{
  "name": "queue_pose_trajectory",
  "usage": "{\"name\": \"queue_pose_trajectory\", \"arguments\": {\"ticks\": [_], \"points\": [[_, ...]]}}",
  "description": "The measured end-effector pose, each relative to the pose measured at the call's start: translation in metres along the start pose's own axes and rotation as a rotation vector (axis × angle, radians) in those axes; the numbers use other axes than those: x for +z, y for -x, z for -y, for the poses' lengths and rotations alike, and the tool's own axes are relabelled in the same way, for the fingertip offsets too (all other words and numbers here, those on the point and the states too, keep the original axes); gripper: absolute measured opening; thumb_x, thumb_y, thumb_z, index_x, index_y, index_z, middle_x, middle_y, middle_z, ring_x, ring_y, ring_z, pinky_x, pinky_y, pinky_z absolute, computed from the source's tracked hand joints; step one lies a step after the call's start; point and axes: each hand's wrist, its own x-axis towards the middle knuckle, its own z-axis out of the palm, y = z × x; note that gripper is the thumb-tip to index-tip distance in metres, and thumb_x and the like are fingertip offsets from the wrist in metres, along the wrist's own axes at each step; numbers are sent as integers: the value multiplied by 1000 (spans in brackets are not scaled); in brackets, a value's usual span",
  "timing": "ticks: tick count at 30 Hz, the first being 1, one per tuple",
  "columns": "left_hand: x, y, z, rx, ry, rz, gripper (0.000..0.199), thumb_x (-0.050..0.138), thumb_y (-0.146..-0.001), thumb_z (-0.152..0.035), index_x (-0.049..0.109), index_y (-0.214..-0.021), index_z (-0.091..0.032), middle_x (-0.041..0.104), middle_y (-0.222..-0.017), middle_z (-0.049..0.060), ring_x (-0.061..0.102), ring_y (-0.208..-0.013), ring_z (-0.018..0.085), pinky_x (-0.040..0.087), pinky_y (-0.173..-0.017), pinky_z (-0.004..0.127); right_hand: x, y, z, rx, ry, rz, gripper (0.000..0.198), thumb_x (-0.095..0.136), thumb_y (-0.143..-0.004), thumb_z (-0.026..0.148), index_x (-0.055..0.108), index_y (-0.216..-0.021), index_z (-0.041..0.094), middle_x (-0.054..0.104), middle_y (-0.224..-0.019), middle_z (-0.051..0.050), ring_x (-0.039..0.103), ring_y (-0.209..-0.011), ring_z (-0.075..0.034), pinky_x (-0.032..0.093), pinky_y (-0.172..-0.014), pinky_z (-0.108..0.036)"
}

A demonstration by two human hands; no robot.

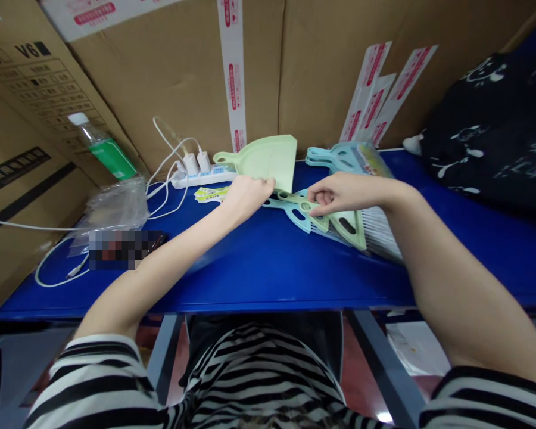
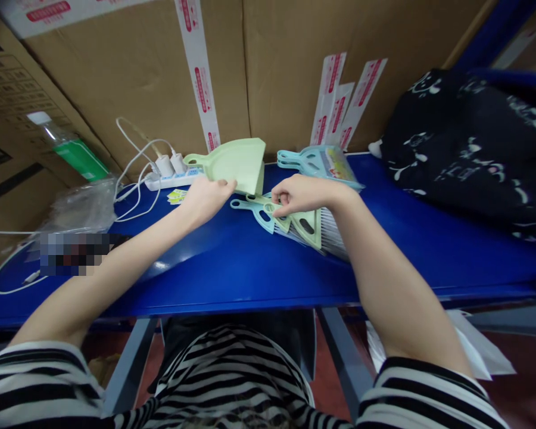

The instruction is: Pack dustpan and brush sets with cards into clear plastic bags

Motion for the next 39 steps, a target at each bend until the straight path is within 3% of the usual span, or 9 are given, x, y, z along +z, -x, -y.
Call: {"name": "queue_pose_trajectory", "arguments": {"ticks": [4,7,14,20,23,25,31,35,39], "points": [[-15,44,0,63,-223,186,31,42,-87,3,66,-103,-10,70,-72,11,70,-66,24,42,-52,28,1,0,4,-77,40,-82,22,58,-75,45,54,-70,24,56,-63,0,51,-58,-17,36,-58,-32],[-15,76,0,142,-245,211,25,46,-85,3,65,-91,-12,67,-67,9,68,-58,22,39,-49,27,4,-3,10,-124,77,-138,20,56,-77,41,51,-68,23,56,-64,0,49,-58,-16,35,-57,-31],[4,121,-10,388,-235,-17,24,45,-84,3,57,-76,-15,57,-55,1,59,-46,17,37,-46,27,27,-13,36,-360,137,-310,24,51,-87,40,64,-82,19,61,-77,-5,52,-67,-17,38,-61,-29],[15,125,-22,511,-108,-262,23,47,-93,-7,52,-72,-17,54,-52,-2,53,-43,14,35,-45,27,56,-19,66,-484,223,-429,31,49,-96,34,72,-100,14,66,-89,-11,59,-75,-21,41,-69,-32],[9,122,-15,545,9,-308,30,41,-101,-19,54,-73,-17,55,-53,-3,52,-44,13,36,-47,27,68,-21,76,-495,214,-469,29,53,-96,33,73,-104,14,67,-88,-10,62,-80,-22,43,-72,-34],[2,119,-1,507,65,-261,34,36,-103,-25,56,-77,-17,56,-56,-3,53,-47,12,37,-50,26,74,-24,80,-510,176,-486,27,54,-96,31,73,-107,15,68,-88,-10,63,-83,-23,44,-75,-34],[3,112,58,14,71,8,34,36,-101,-28,64,-88,-14,63,-81,6,61,-77,19,45,-64,28,89,-39,88,-519,7,-520,25,61,-93,32,71,-109,15,73,-95,-11,66,-90,-25,47,-81,-37],[17,113,69,-76,184,29,37,35,-101,-27,70,-96,-15,58,-84,6,56,-83,20,49,-75,31,89,-41,89,-524,-82,-470,23,58,-95,32,72,-105,17,74,-90,-9,66,-91,-25,47,-85,-40],[23,115,68,-96,230,-3,34,40,-98,-26,72,-96,-16,56,-89,8,53,-87,22,48,-81,36,77,-27,80,-550,-46,-379,30,59,-92,39,71,-112,19,72,-104,-12,61,-101,-29,46,-90,-46]]}}
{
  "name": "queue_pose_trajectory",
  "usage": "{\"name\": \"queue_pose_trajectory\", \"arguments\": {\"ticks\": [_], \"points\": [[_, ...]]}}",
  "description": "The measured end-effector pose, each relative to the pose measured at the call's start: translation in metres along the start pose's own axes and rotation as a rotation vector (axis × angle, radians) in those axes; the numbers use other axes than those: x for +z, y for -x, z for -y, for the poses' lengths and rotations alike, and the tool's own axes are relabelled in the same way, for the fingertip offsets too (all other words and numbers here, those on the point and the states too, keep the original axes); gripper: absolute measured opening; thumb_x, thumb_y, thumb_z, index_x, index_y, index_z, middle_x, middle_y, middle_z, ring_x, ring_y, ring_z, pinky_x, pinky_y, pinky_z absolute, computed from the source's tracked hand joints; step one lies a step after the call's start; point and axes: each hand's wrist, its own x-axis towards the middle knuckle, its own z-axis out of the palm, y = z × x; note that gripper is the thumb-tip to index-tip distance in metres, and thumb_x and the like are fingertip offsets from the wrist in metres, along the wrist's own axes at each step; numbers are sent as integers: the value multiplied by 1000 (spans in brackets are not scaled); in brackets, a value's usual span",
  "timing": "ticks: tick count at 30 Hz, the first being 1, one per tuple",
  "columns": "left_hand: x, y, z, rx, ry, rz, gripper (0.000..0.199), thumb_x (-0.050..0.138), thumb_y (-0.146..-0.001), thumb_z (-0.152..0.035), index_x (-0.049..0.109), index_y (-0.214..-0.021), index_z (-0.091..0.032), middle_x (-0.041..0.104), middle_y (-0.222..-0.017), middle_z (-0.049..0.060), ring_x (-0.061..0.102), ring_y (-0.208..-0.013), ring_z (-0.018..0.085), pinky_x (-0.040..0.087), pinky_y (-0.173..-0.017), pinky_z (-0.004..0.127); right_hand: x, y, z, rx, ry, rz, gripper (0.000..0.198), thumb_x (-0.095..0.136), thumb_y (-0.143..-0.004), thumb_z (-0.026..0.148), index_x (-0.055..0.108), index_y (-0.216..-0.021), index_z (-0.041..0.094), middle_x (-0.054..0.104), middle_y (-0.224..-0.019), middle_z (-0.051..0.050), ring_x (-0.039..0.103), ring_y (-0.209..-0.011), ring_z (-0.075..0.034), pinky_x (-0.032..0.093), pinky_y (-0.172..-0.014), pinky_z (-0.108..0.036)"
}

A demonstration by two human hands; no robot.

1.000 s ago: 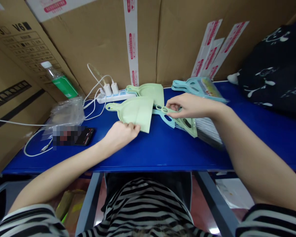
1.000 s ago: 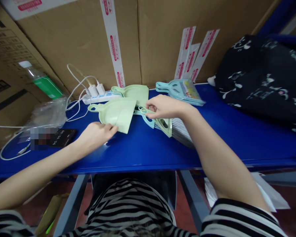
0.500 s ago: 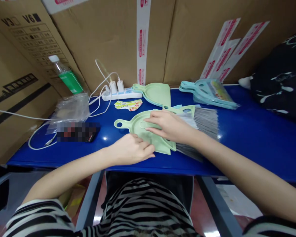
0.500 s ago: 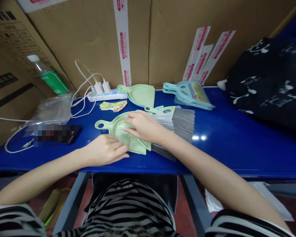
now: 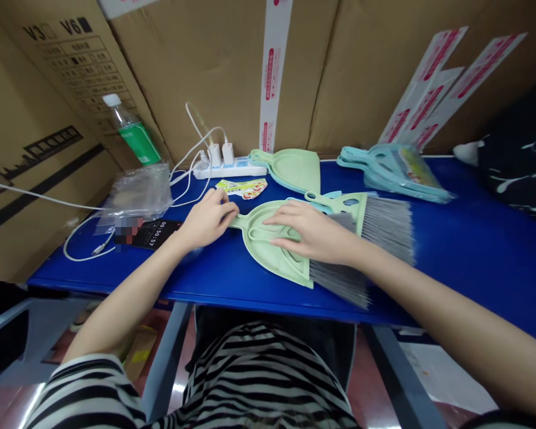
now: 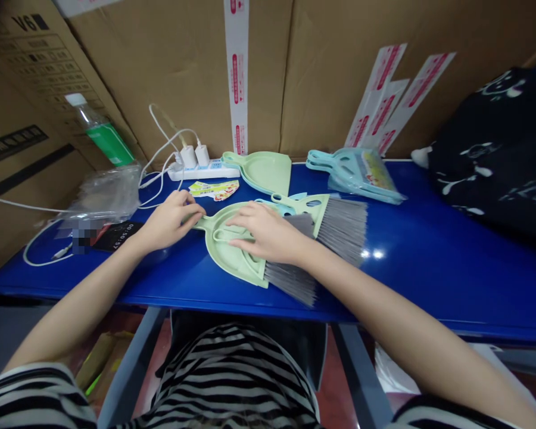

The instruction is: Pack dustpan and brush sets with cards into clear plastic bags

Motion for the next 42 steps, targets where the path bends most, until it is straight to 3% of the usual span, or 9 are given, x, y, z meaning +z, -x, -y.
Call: {"name": "queue_pose_trajectory", "arguments": {"ticks": [6,18,28,31,34,37,42], "points": [[2,-1,6,-26,80,119,34,37,-97,-23,71,-97,-16,61,-87,7,55,-85,21,48,-80,34,-8,7,-6,51,18,80,24,57,-89,34,72,-99,18,68,-97,-13,58,-100,-30,43,-91,-49],[-3,1,8,-1,320,188,31,40,-96,-19,70,-101,-17,63,-88,4,60,-78,15,46,-75,26,5,0,-6,182,-119,117,19,45,-92,27,56,-78,22,64,-88,-8,55,-98,-27,38,-90,-46],[-11,0,-4,-44,519,280,35,30,-94,-24,64,-93,-16,62,-80,1,55,-71,14,45,-72,26,18,-9,1,139,-141,-58,19,49,-95,24,63,-83,22,64,-89,-7,56,-87,-23,40,-80,-39],[-9,-1,-10,-77,649,317,35,38,-94,-40,61,-86,-16,60,-76,-1,51,-69,13,42,-68,25,23,-11,3,120,-119,-103,17,54,-94,25,66,-84,22,65,-88,-6,55,-88,-24,41,-80,-39],[-7,-2,-11,-80,729,333,33,46,-90,-44,61,-83,-16,59,-75,-1,50,-69,12,40,-67,23,20,-10,3,111,-96,-131,15,56,-93,27,70,-92,21,66,-92,-8,55,-92,-25,42,-82,-40],[-7,-3,-7,-67,784,366,33,47,-90,-42,64,-87,-14,61,-77,0,50,-69,12,40,-66,22,7,-4,-4,69,-72,-98,23,55,-94,34,71,-104,21,66,-99,-10,55,-97,-27,43,-87,-43],[-8,-2,5,-71,866,477,36,49,-91,-43,67,-99,-13,63,-81,2,52,-68,11,43,-60,20,-10,6,-19,-26,-77,81,38,54,-94,51,73,-113,24,67,-111,-12,58,-106,-28,42,-95,-48]]}}
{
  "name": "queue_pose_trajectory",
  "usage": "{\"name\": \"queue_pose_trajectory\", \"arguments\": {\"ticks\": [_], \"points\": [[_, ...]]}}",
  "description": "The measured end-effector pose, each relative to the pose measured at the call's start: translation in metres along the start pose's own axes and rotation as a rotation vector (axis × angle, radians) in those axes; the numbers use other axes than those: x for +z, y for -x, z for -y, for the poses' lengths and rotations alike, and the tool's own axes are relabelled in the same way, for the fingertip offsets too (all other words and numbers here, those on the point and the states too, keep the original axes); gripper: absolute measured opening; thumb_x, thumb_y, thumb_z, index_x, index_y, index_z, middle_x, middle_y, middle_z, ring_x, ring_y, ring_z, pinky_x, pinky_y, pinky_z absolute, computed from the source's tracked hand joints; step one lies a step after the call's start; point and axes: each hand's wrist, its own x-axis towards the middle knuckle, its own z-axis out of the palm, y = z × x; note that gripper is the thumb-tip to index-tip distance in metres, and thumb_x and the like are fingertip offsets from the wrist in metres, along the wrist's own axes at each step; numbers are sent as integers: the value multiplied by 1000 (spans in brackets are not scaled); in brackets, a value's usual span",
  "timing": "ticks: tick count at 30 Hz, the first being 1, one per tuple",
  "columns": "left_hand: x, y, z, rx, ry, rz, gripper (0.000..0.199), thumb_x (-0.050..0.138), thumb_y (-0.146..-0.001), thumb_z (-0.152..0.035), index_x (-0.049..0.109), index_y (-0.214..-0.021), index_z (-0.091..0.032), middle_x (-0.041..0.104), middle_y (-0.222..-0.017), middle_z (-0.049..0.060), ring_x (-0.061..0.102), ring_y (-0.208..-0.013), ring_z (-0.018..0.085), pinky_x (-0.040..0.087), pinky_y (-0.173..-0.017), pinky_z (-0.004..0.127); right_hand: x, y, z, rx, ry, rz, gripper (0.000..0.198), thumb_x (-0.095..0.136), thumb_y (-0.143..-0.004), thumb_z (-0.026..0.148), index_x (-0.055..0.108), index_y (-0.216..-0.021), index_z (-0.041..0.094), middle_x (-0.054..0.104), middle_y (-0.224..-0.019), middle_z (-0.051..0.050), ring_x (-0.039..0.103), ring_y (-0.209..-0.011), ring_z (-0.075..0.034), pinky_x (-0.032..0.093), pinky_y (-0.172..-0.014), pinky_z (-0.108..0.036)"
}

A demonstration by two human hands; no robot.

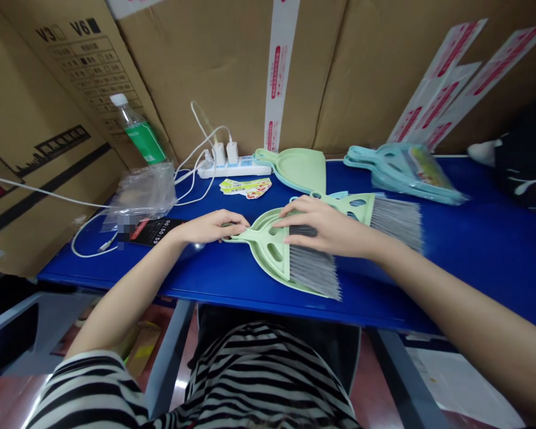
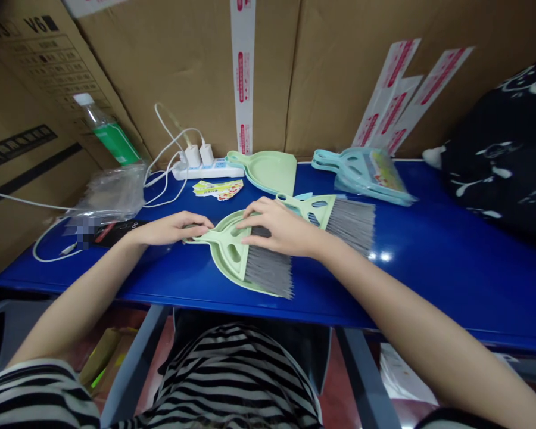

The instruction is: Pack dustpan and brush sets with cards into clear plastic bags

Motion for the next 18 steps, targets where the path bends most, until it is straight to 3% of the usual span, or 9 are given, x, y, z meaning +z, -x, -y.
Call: {"name": "queue_pose_trajectory", "arguments": {"ticks": [5,10,18], "points": [[-4,3,3,-15,112,100,35,51,-93,-42,66,-107,-14,63,-81,2,58,-62,10,48,-57,20,5,2,5,-3,-12,106,61,55,-89,63,61,-137,25,57,-137,-16,51,-126,-32,39,-104,-55],[-2,3,3,-31,167,102,35,51,-94,-43,63,-107,-14,61,-71,-1,56,-54,8,48,-53,20,12,4,9,13,-7,191,79,54,-87,68,43,-152,23,33,-160,-17,25,-148,-37,26,-115,-61],[-1,0,5,-43,254,157,42,61,-88,-55,61,-96,-14,68,-83,3,53,-48,5,44,-48,18,18,4,6,42,-50,266,83,47,-90,69,26,-158,26,9,-168,-13,4,-152,-38,11,-118,-65]]}}
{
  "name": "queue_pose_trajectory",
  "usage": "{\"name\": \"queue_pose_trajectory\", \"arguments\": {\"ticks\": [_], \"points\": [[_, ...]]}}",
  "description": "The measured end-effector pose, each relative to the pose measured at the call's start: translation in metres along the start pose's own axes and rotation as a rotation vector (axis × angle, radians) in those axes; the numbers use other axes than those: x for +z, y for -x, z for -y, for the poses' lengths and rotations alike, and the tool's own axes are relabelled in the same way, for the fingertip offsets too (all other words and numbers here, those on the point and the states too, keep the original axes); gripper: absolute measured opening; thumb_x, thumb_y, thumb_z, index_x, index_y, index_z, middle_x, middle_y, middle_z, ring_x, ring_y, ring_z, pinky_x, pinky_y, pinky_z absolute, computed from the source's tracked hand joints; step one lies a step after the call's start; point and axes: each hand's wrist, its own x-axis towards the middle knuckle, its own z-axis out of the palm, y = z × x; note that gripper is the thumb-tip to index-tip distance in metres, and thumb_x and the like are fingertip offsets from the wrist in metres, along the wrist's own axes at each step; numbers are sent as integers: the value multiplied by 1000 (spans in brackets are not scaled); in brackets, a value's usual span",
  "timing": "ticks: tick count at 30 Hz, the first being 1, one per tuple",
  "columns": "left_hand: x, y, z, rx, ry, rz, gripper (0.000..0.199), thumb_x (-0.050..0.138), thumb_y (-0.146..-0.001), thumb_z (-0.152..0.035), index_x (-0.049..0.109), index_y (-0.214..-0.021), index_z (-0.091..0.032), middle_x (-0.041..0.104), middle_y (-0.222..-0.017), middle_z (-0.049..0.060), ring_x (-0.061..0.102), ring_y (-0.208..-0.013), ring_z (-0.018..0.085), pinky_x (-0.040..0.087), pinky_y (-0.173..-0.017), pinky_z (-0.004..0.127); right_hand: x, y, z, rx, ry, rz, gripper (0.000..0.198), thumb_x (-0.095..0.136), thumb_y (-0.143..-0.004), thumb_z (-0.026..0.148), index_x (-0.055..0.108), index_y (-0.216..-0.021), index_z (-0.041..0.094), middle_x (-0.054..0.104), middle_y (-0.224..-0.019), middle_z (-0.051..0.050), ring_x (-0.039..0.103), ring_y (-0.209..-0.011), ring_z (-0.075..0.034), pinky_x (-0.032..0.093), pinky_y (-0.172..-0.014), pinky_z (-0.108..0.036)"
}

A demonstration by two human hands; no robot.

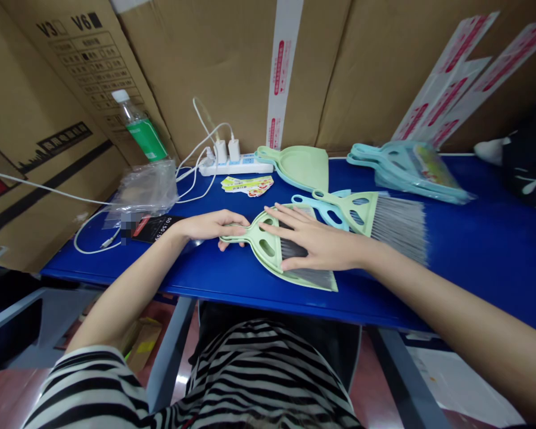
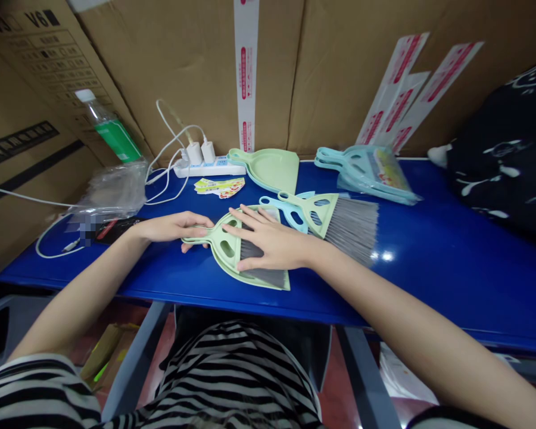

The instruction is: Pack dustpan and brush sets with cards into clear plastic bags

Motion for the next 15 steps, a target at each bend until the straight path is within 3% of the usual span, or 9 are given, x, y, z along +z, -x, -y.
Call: {"name": "queue_pose_trajectory", "arguments": {"ticks": [10,15], "points": [[2,-2,5,-55,222,37,52,69,-79,-64,63,-82,-12,69,-74,3,53,-46,5,36,-40,15,-5,1,3,33,-7,62,86,48,-90,70,26,-158,23,4,-167,-12,-3,-152,-37,6,-120,-62],[1,-2,5,-72,234,43,51,73,-76,-62,65,-87,-13,71,-77,3,53,-46,4,38,-41,16,-5,0,3,28,-10,49,85,49,-89,70,27,-158,25,4,-167,-10,-3,-151,-37,4,-120,-62]]}}
